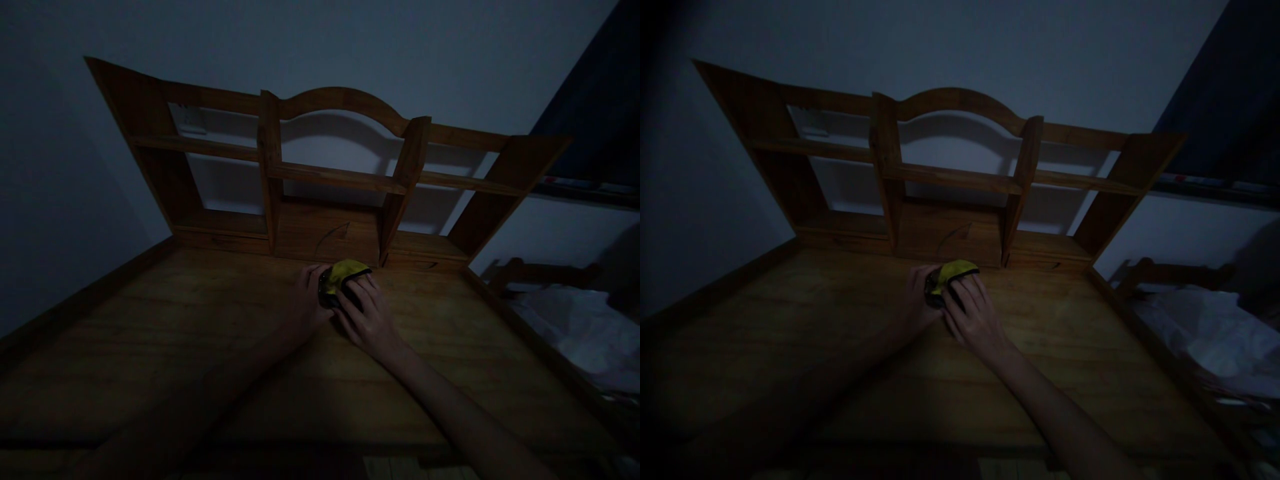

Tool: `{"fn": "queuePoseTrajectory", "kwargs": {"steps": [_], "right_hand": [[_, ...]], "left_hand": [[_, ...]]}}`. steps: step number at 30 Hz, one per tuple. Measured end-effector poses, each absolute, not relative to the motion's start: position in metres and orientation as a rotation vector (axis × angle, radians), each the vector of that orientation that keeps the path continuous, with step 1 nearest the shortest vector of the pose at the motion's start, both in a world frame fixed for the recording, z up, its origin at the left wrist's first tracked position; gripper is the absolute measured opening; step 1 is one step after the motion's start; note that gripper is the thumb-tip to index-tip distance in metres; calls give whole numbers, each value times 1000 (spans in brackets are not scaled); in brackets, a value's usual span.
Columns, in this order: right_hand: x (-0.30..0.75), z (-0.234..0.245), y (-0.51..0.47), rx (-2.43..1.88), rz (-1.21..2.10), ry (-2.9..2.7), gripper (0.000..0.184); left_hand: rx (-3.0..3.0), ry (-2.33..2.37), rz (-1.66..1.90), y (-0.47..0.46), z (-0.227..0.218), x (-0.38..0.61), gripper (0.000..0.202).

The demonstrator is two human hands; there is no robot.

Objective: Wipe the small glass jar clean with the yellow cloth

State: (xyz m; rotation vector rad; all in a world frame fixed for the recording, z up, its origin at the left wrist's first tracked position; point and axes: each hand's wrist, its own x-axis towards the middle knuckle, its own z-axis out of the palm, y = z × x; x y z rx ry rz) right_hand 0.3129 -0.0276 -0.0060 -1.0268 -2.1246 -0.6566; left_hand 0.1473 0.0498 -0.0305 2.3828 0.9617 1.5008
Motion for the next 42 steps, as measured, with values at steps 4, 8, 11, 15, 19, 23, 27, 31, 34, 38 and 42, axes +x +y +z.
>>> {"fn": "queuePoseTrajectory", "kwargs": {"steps": [4,8,11,15,19,23,27,31,34,38,42], "right_hand": [[309,-7,-28,-993,-657,-2222,37],[307,-8,-27,-1082,-487,-2325,34],[304,-4,-29,-1156,-422,-2365,34],[300,3,-31,-1219,-417,-2360,33],[299,4,-30,-1228,-384,-2330,29],[307,2,-28,-1208,-215,-2299,26],[312,-3,-25,-1205,-259,-2334,37],[309,-9,-23,-1237,-345,-2350,36],[305,-9,-22,-1252,-355,-2346,28],[307,-10,-20,-1249,-218,-2316,19],[315,-17,-13,-1226,86,-2142,21]], "left_hand": [[2447,909,1452,47,-29,146,67],[2493,834,1430,44,-29,146,66],[2473,839,1441,45,-31,147,62],[2418,878,1426,46,-32,148,63],[2333,915,1370,44,-32,150,62],[2229,928,1294,44,-35,152,63],[2259,876,1222,49,-38,151,70],[2282,851,1215,54,-39,149,68],[2259,870,1204,53,-41,151,64],[2231,935,1124,52,-46,153,61],[2246,925,1089,52,-50,152,73]]}}
